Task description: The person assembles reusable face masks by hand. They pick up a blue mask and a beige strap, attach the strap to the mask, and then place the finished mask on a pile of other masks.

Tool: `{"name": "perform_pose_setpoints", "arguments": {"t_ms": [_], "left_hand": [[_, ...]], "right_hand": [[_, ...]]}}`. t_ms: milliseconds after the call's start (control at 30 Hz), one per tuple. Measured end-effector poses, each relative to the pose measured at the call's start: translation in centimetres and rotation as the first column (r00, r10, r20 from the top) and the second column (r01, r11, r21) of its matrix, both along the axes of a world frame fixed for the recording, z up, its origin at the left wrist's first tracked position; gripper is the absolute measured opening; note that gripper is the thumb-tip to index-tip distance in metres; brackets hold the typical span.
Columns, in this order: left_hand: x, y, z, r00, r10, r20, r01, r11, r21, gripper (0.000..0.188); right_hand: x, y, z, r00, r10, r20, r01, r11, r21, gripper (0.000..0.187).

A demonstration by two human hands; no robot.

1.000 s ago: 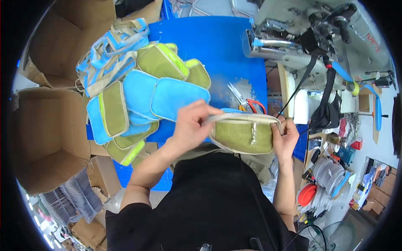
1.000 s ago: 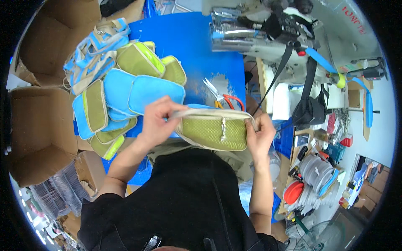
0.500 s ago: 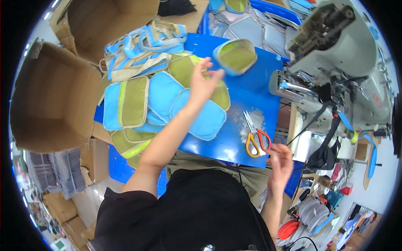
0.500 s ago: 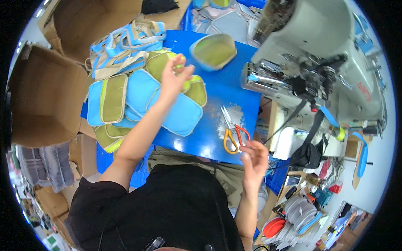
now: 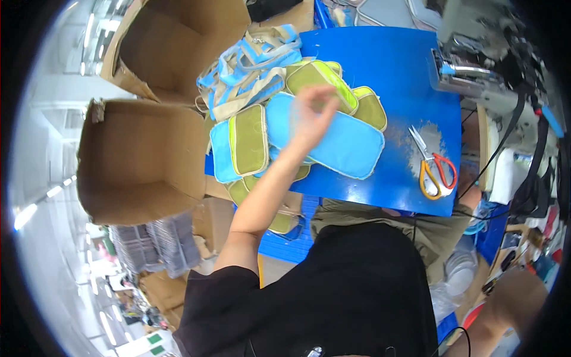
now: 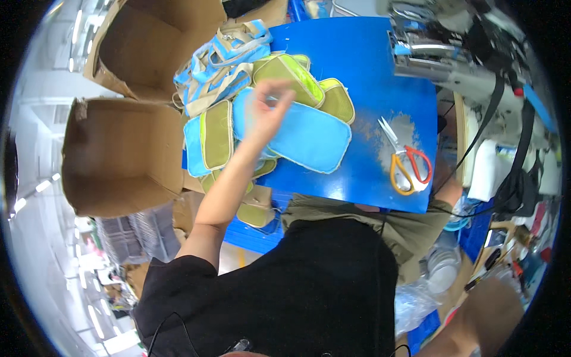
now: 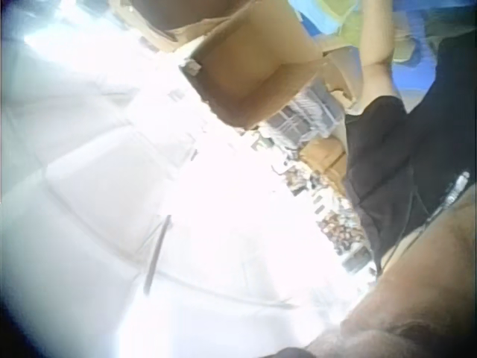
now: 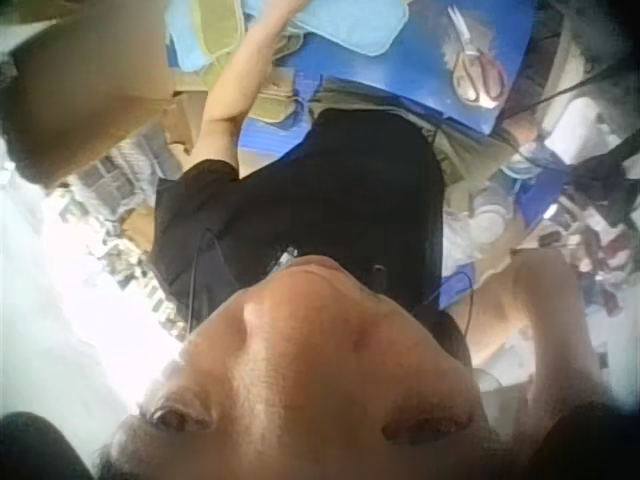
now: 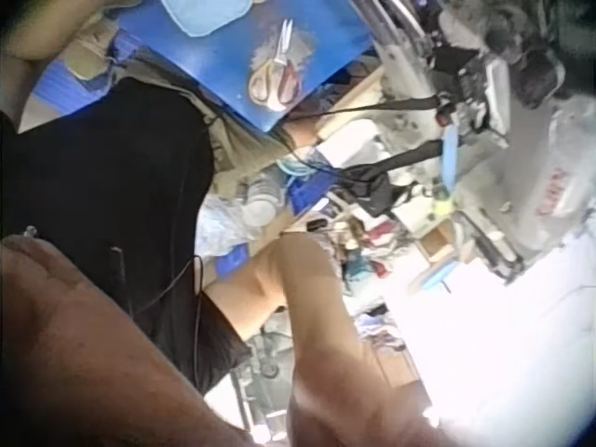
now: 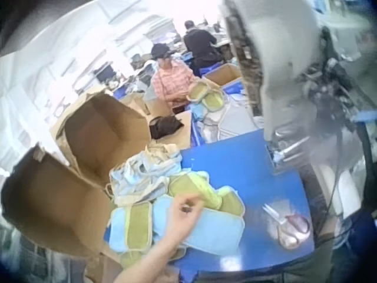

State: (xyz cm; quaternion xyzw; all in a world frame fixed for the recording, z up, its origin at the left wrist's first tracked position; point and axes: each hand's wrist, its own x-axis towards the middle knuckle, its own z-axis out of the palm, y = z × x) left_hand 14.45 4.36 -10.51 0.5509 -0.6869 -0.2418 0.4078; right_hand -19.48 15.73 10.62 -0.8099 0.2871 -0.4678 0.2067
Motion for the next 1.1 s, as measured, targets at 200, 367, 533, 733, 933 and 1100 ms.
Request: {"name": "perform_pose_setpoints", "arguments": {"t_ms": [200,367,533,733,933,1100], "left_hand": [[10.4,-8.5,0.7,0.944,0.244,-0.221,-0.233,0.97,0.075,0.031],[19.7,-18.9,-1.2,0.872,0.466,0.151,-0.482,0.871,0.095,0.058],[19.3,-19.7,-1.0,0.647,0.501,0.575,-0.669,0.735,0.112,0.074],[24.7,-19.3,-5.1,0.751,0.62,0.227,-0.659,0.728,0.191,0.036],[26.3,-6.5,4.0,0.728,0.583,-0.361,-0.495,0.811,0.313,0.011],[31.5,3.1,6.3,0.5,0.661,-0.559,-0.601,0.73,0.327,0.01]], "right_hand": [[2.9,-2.0,-7.6,1.0,-0.001,-0.021,0.005,0.986,0.168,0.05],[2.6,-2.4,-9.6,1.0,-0.008,0.001,0.008,0.983,0.185,0.049],[3.0,-3.0,-10.3,0.999,0.033,-0.018,-0.03,0.988,0.154,0.048],[3.4,-2.0,-8.7,0.998,0.048,-0.036,-0.047,0.999,0.021,0.048],[1.9,2.1,-5.1,0.995,0.088,-0.054,-0.1,0.954,-0.284,0.047],[1.3,5.2,-1.4,0.988,0.144,-0.051,-0.151,0.857,-0.493,0.047]]}}
